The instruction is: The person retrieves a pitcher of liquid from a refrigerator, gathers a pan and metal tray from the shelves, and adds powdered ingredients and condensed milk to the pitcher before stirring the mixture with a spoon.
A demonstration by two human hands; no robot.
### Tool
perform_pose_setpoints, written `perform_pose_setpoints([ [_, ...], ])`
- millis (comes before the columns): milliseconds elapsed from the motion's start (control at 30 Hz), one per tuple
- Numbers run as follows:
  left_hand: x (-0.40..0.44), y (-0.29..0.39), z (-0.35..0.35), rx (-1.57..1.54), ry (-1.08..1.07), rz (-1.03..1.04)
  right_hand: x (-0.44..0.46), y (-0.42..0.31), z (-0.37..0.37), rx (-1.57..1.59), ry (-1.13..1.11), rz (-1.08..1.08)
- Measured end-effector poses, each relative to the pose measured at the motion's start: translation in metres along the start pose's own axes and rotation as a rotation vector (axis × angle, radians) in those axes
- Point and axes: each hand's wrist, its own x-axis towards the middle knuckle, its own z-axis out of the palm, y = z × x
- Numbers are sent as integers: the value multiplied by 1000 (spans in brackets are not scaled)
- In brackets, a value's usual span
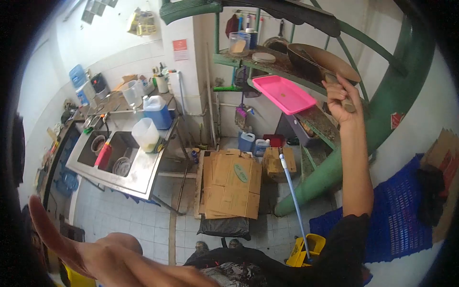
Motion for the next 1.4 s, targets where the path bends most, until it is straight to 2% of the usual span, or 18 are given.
perform_pose_setpoints([
  [133,-25,7,35,12,122,7,-7,-3,-6,-186,-45,-53],
  [200,-55,13,57,40,265,18,-19,11,-9,-252,-57,-54],
  [333,-156,1,70,100,768,62,-61,39,-15,-429,-72,-124],
  [367,-191,-7,72,177,1020,7,-77,54,-10,-400,-94,-106],
  [500,-445,-95,83,423,1633,-383,-151,101,-14,-374,-274,-53],
  [567,-608,-172,129,295,1979,-767,-174,158,-5,-402,-323,25],
  [633,-745,-270,207,84,2190,-950,-205,237,10,-419,-332,122],
  [667,-768,-293,243,-57,2217,-1099,-228,280,15,-434,-336,172],
  [733,-826,-344,310,-136,2075,-1003,-270,365,22,-446,-353,274],
  [800,-859,-365,351,-217,1928,-722,-311,443,24,-460,-357,392],
  [833,-835,-331,375,-402,1964,-733,-333,473,24,-461,-359,440],
  [933,-902,-356,405,-378,1726,-960,-385,559,24,-432,-389,599],
  [1100,-912,-283,462,-566,1727,-1138,-424,693,45,-365,-500,891],
  [1233,-962,-258,495,-525,1734,-936,-436,826,73,-296,-563,1094],
  [1267,-976,-246,513,-497,1750,-915,-443,864,80,-303,-461,1140],
  [1333,-988,-202,558,-439,1811,-860,-456,951,116,-463,-667,1262],
  [1367,-1008,-198,571,-361,1876,-932,-468,994,136,-442,-701,1334],
  [1400,-1028,-183,592,-321,1976,-897,-482,1035,159,-425,-739,1409],
])
